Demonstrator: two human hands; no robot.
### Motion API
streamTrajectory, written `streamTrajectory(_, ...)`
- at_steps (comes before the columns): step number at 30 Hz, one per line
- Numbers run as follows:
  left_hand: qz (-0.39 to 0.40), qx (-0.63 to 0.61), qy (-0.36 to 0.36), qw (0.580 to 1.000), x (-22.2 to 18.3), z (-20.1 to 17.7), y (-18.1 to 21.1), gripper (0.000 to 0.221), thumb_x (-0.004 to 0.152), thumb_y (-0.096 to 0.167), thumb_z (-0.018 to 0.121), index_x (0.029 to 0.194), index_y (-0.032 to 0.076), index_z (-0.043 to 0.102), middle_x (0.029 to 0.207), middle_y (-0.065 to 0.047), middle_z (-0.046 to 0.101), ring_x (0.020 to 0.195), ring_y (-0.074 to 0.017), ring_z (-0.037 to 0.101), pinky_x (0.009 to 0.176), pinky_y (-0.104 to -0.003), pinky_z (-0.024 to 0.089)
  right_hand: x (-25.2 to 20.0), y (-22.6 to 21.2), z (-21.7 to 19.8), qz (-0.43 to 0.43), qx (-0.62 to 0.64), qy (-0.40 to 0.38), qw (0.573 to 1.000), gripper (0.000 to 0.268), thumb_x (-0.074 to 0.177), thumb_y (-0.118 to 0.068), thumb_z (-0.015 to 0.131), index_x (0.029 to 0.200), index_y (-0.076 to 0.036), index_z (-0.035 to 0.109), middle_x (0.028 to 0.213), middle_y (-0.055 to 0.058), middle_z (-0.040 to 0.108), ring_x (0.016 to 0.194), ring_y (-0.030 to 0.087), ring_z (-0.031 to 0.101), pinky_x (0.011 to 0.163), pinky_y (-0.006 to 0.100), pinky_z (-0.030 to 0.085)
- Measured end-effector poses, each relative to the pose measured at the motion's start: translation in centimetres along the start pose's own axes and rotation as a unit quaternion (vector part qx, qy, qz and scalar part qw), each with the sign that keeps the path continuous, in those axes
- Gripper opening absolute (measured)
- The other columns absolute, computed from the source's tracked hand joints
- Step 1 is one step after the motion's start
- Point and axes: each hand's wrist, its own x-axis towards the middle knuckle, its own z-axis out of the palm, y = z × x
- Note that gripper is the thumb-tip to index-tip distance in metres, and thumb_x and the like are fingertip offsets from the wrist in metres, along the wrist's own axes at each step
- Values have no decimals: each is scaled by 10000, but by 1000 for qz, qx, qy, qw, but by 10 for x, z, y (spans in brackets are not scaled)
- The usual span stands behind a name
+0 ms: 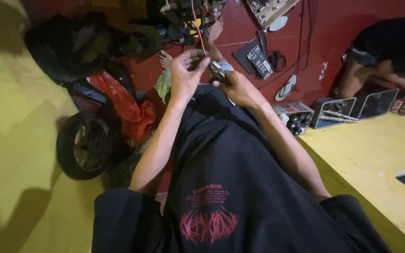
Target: Repairing motorcycle electrical wiring and assembling the front fairing.
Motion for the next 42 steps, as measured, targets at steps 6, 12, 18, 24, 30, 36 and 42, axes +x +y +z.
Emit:
streamTrajectory(6,-4,4,0,1000,3,-1,-9,232,892,173,829,1087,72,754,954,-120,783,915,-157,750,833,-305,627,-1,3,4,16,29,1,999,361,979,-409,693,845,-73,694,677,106,693,740,313,716,659,415,530)
streamTrajectory(12,-4,3,-1,1000,3,-3,-11,246,894,212,836,1085,78,756,922,-109,779,888,-152,752,801,-296,628,11,32,8,-23,29,-10,999,421,1011,-394,697,924,14,639,708,243,634,778,446,683,646,489,478)
streamTrajectory(18,-1,-14,0,1000,1,-1,-1,282,894,229,848,1094,57,749,923,-135,773,894,-173,749,797,-318,630,-4,-11,-7,-14,35,-33,999,408,986,-401,693,907,-4,644,700,210,658,765,402,697,644,484,494)
streamTrajectory(24,-4,-17,-10,1000,6,-3,-12,280,899,225,849,1092,48,751,915,-163,773,878,-218,769,753,-325,634,0,9,-5,-30,36,-48,998,422,1001,-365,696,929,47,643,691,262,628,746,409,696,640,488,472)
streamTrajectory(30,-14,-27,-12,999,8,-6,-18,273,891,224,846,1096,70,754,929,-118,775,877,-162,756,758,-307,639,-10,-14,-7,-36,91,-54,994,312,1012,-320,674,885,-36,679,668,109,720,681,230,746,627,364,551)
streamTrajectory(36,-20,-23,-16,999,4,-6,11,183,888,122,784,1028,13,740,925,-91,782,836,-136,744,750,-230,636,-7,1,-7,-83,65,-60,993,376,1067,-346,536,1282,-85,698,824,25,549,683,135,472,619,290,369)
streamTrajectory(42,-12,-42,-32,999,7,-5,7,249,883,183,804,1048,12,731,933,-103,778,851,-145,748,769,-224,633,-12,-16,3,-36,179,-31,983,267,1079,-391,474,1061,-131,534,805,-38,409,713,97,375,642,285,354)
